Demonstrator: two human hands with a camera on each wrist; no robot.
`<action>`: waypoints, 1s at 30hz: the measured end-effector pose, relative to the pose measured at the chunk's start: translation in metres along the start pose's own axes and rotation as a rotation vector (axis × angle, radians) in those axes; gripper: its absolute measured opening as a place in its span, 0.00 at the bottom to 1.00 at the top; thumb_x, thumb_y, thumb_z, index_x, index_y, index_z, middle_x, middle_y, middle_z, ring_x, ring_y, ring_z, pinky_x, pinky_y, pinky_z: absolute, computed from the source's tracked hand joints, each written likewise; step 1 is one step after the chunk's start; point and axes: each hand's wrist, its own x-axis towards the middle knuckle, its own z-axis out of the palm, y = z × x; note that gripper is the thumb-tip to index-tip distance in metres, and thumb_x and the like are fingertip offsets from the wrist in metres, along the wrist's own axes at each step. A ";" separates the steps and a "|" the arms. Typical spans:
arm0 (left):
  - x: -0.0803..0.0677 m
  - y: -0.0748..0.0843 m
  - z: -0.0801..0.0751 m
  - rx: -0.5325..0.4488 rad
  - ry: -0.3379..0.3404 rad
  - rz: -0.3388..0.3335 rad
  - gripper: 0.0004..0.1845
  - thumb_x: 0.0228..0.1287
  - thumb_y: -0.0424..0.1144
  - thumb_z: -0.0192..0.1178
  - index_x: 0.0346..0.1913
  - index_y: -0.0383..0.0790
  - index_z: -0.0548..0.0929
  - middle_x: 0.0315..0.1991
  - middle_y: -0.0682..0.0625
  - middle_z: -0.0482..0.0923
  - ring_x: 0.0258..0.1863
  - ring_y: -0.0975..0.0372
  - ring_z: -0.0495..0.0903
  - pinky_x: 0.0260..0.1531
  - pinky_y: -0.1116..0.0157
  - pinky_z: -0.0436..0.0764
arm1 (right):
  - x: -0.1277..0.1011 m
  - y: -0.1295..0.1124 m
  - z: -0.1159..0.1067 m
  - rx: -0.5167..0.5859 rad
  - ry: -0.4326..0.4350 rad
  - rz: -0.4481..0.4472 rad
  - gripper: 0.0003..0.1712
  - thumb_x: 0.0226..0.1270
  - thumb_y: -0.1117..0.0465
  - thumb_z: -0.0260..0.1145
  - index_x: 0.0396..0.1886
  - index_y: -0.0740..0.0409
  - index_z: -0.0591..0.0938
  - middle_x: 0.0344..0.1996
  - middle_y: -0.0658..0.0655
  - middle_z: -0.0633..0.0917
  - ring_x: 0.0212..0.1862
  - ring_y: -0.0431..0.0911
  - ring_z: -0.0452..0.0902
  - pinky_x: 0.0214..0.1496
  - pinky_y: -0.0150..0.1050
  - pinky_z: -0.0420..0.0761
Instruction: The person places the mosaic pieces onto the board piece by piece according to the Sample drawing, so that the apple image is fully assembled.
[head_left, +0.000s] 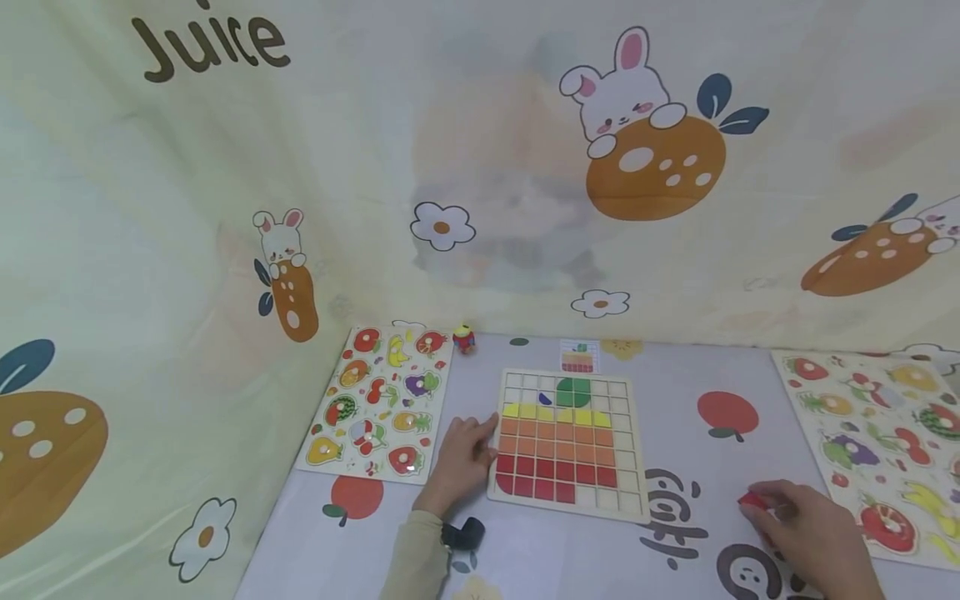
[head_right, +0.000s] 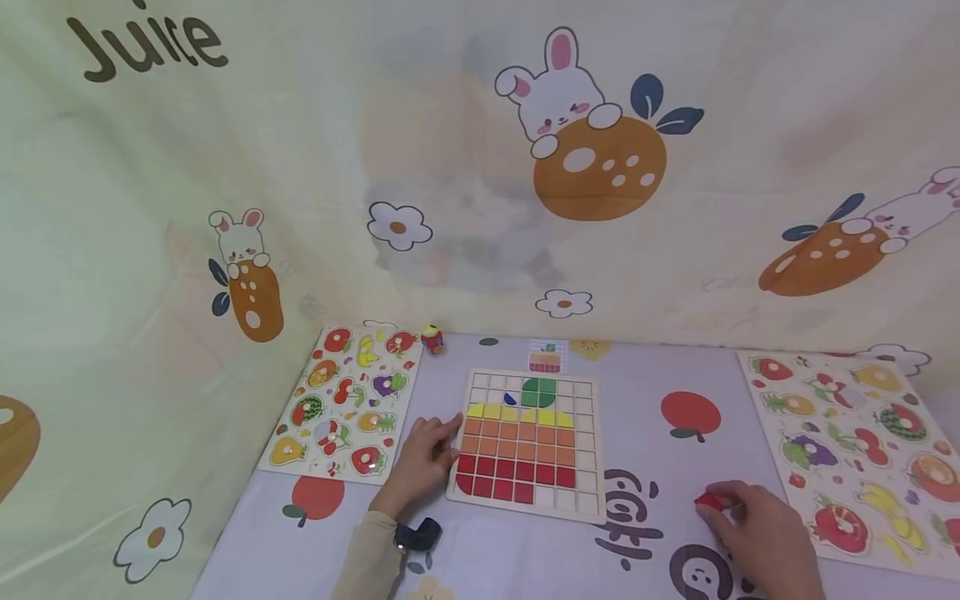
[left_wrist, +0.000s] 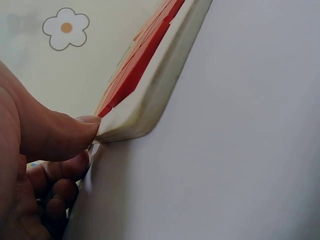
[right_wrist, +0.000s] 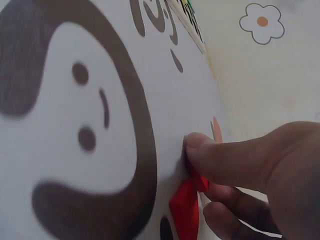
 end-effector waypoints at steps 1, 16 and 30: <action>0.000 -0.001 0.000 0.002 0.002 0.002 0.30 0.72 0.36 0.64 0.76 0.44 0.76 0.33 0.57 0.70 0.39 0.66 0.63 0.37 0.70 0.67 | 0.000 -0.002 0.001 0.015 -0.003 -0.002 0.37 0.63 0.47 0.80 0.61 0.70 0.82 0.35 0.62 0.88 0.33 0.48 0.79 0.30 0.39 0.81; -0.001 -0.003 0.001 0.000 -0.007 -0.010 0.31 0.73 0.37 0.65 0.77 0.46 0.74 0.34 0.58 0.70 0.40 0.66 0.64 0.37 0.70 0.68 | -0.004 -0.033 0.028 0.085 0.260 -0.199 0.21 0.69 0.57 0.75 0.56 0.59 0.80 0.28 0.55 0.86 0.28 0.45 0.75 0.24 0.31 0.70; 0.000 -0.005 0.002 -0.006 0.002 -0.005 0.31 0.72 0.36 0.65 0.77 0.45 0.75 0.33 0.57 0.71 0.39 0.66 0.63 0.37 0.70 0.68 | -0.026 -0.115 0.078 0.279 0.118 -0.340 0.22 0.66 0.56 0.79 0.59 0.49 0.87 0.41 0.50 0.93 0.35 0.40 0.79 0.34 0.26 0.79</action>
